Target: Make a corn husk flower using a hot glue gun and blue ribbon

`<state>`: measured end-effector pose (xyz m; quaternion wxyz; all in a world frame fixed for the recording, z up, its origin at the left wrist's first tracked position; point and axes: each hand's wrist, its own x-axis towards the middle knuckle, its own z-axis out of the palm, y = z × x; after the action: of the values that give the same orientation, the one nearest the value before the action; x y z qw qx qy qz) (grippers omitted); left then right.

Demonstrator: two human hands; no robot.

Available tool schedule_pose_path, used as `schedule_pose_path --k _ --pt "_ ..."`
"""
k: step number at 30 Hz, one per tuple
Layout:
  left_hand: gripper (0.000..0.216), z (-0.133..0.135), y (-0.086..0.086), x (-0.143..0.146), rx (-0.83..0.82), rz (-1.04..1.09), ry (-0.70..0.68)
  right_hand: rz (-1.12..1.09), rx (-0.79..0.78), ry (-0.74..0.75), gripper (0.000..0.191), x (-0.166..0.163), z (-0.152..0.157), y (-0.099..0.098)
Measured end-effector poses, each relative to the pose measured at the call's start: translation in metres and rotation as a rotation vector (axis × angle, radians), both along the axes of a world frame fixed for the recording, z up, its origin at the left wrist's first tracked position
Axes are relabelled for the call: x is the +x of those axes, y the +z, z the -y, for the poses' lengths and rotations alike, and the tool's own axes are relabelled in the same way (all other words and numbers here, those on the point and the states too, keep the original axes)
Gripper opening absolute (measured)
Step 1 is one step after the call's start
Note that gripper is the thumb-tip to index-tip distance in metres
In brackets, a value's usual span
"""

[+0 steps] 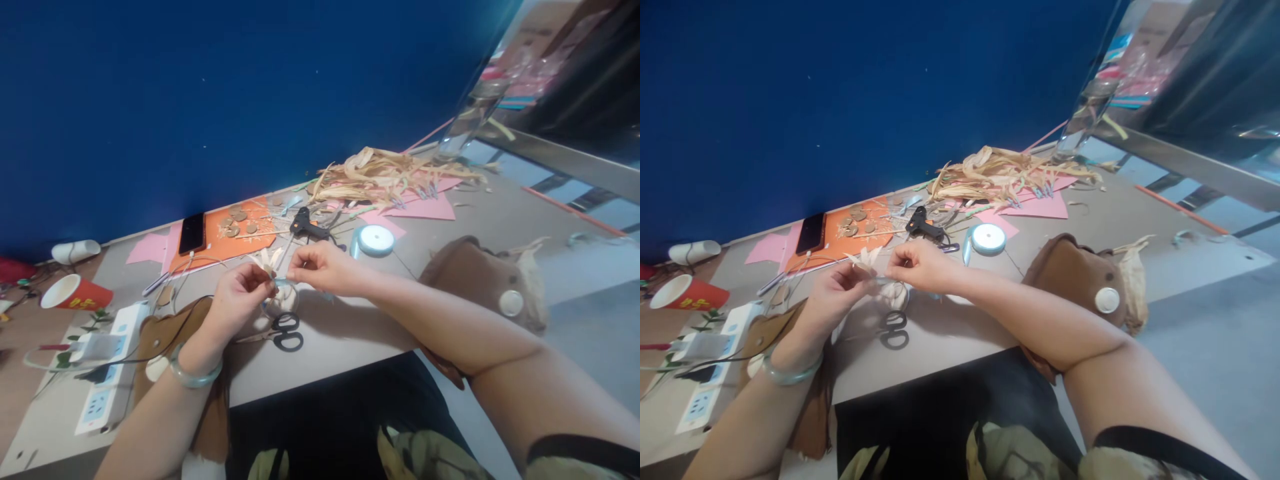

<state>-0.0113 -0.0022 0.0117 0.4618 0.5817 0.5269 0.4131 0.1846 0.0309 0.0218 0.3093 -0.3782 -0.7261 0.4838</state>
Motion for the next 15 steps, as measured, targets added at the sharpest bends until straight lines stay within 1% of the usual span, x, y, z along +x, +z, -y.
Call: schedule_pose_path --k 4,6,8,11,13,15 --pt "0.013 0.001 -0.002 0.002 0.089 -0.035 0.055 -0.002 0.084 -0.009 0.013 -0.001 0.001 0.0" --pt "0.012 0.001 -0.003 0.001 0.113 -0.048 0.056 0.005 0.109 -0.001 0.012 -0.001 0.001 -0.001" --pt "0.012 0.001 -0.004 0.001 0.136 -0.045 0.048 0.016 0.169 -0.01 0.012 -0.001 0.001 -0.002" --pt "0.012 0.002 -0.006 0.0 0.197 -0.042 0.035 0.072 0.356 -0.042 0.01 0.0 0.002 -0.004" --pt "0.01 0.004 -0.008 0.0 0.252 -0.079 0.035 0.13 0.483 -0.063 0.008 0.001 0.004 -0.006" --pt "0.007 0.007 -0.011 0.0 0.31 -0.14 0.04 0.163 0.575 -0.095 0.005 0.001 0.006 -0.007"
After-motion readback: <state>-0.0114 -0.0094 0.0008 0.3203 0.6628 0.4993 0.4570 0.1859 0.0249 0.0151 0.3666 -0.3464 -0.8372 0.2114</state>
